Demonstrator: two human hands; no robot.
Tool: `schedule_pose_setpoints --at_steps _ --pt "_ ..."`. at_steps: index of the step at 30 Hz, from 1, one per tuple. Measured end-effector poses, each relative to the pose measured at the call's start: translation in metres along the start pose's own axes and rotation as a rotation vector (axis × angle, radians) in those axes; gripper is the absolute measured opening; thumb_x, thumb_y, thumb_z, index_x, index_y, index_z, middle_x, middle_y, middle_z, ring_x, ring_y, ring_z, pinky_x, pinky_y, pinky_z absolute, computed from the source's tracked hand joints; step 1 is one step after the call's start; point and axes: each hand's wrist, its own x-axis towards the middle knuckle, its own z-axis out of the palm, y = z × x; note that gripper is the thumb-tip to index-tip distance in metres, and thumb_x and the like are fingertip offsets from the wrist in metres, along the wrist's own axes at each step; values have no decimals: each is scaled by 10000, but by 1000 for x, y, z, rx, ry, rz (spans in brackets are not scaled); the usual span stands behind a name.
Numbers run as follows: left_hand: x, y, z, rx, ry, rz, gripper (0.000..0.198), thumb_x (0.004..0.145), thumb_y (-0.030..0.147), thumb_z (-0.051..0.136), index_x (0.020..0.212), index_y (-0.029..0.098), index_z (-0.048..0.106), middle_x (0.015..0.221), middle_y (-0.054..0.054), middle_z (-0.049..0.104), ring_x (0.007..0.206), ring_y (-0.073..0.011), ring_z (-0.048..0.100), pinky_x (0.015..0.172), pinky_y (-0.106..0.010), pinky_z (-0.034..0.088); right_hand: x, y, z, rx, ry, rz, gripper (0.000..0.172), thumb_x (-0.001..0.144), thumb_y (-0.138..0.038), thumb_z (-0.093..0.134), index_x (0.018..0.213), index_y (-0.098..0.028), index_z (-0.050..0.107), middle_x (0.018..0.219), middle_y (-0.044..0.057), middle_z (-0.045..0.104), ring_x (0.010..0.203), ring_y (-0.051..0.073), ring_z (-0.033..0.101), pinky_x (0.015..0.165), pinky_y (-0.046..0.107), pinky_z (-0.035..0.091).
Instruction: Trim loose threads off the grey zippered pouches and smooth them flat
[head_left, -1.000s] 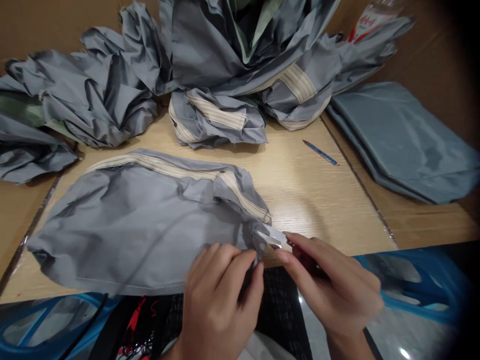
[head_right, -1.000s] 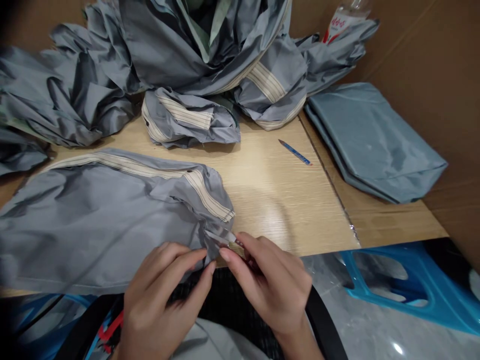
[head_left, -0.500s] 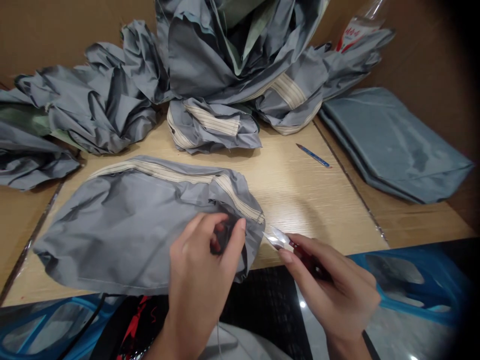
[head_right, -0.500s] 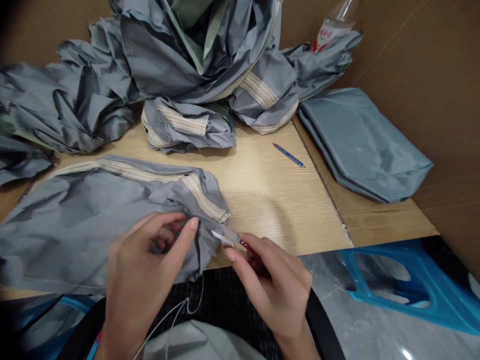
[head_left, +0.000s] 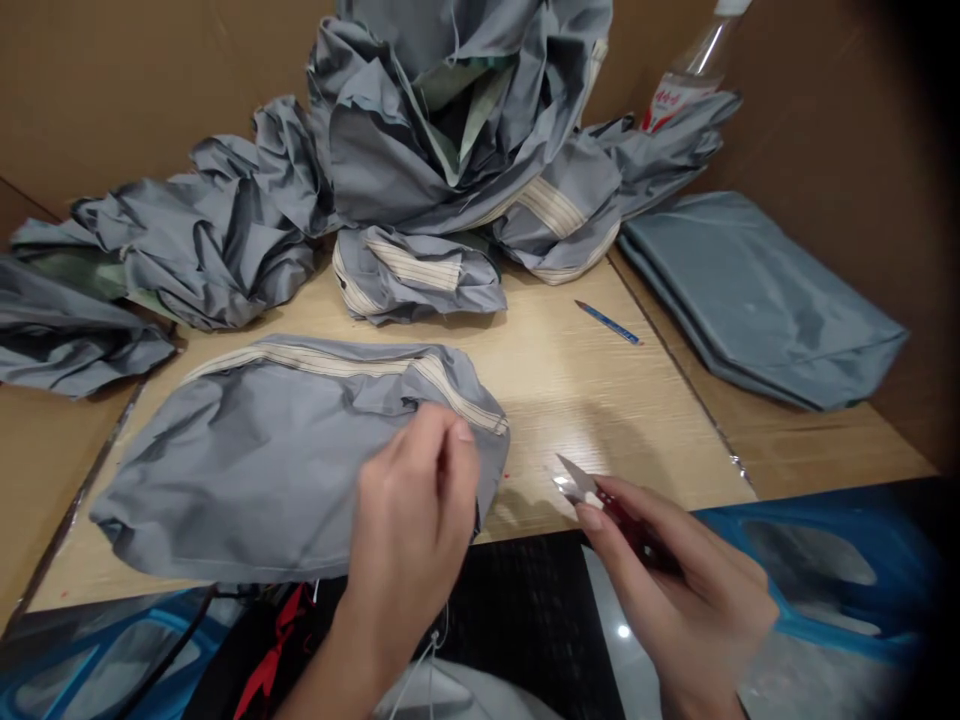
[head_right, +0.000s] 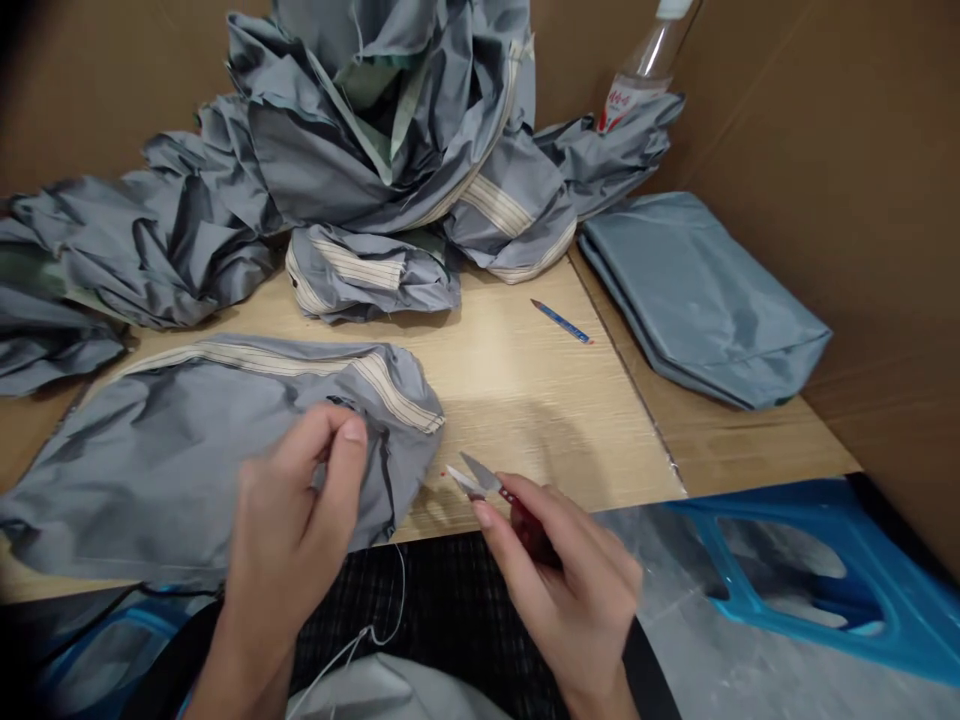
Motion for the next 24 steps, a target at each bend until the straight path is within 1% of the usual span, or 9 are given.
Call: schedule_pose_setpoints --at_steps 4,5,6,8,10,12,14,20,24 --pt "7 21 24 -35 -117 154 262 967 188 449 708 179 490 616 33 485 563 -101 459 543 -258 337 -5 5 -13 -58 140 139 153 812 -204 744 964 -204 724 788 9 711 575 117 612 533 242 501" --pt "8 25 29 -29 -152 184 138 956 158 463 872 176 572 715 16 555 646 -122 517 599 -263 380 -6 7 -16 -67 172 174 153 808 -212 751 959 -202 731 791 11 714 583 116 614 541 242 495" --pt "9 27 34 -16 -182 212 186 940 124 478 1090 179 574 841 -4 604 743 -144 557 671 -279 418 -7 8 -18 -72 193 202 155 803 -219 758 955 -201 736 792 12 715 590 115 614 550 241 491" --pt "8 28 37 11 -204 239 464 912 106 523 1357 190 421 1037 -39 619 885 -178 581 789 -328 450 -7 11 -20 -74 217 237 161 797 -232 767 953 -202 740 789 9 714 600 110 615 563 234 485" --pt "4 25 33 20 -173 228 367 904 173 577 1262 183 498 1029 -41 622 906 -194 584 814 -357 455 -6 12 -18 -69 203 249 162 799 -244 767 954 -207 738 785 4 710 607 104 615 567 221 486" --pt "-2 16 23 34 -113 175 134 888 260 621 996 185 594 917 -23 622 856 -196 586 774 -358 456 -4 11 -14 -49 163 246 156 809 -251 757 958 -213 731 760 -7 695 592 91 604 550 200 480" --pt "-10 5 14 82 -52 100 138 857 311 659 844 192 591 828 -7 603 792 -191 580 717 -346 447 1 7 -9 -11 103 225 140 822 -252 742 956 -215 718 731 -17 672 571 77 586 533 181 475" --pt "-23 -19 9 110 28 -57 189 808 337 701 806 186 587 748 11 573 697 -145 545 652 -293 431 12 -7 7 111 -104 178 124 836 -229 696 949 -191 663 707 -23 623 506 54 518 435 150 420" --pt "-22 -22 13 71 45 -112 152 825 319 684 789 192 609 730 24 585 643 -110 524 614 -252 424 13 -15 14 169 -129 136 114 838 -198 673 947 -203 640 682 -45 599 491 46 500 428 138 410"
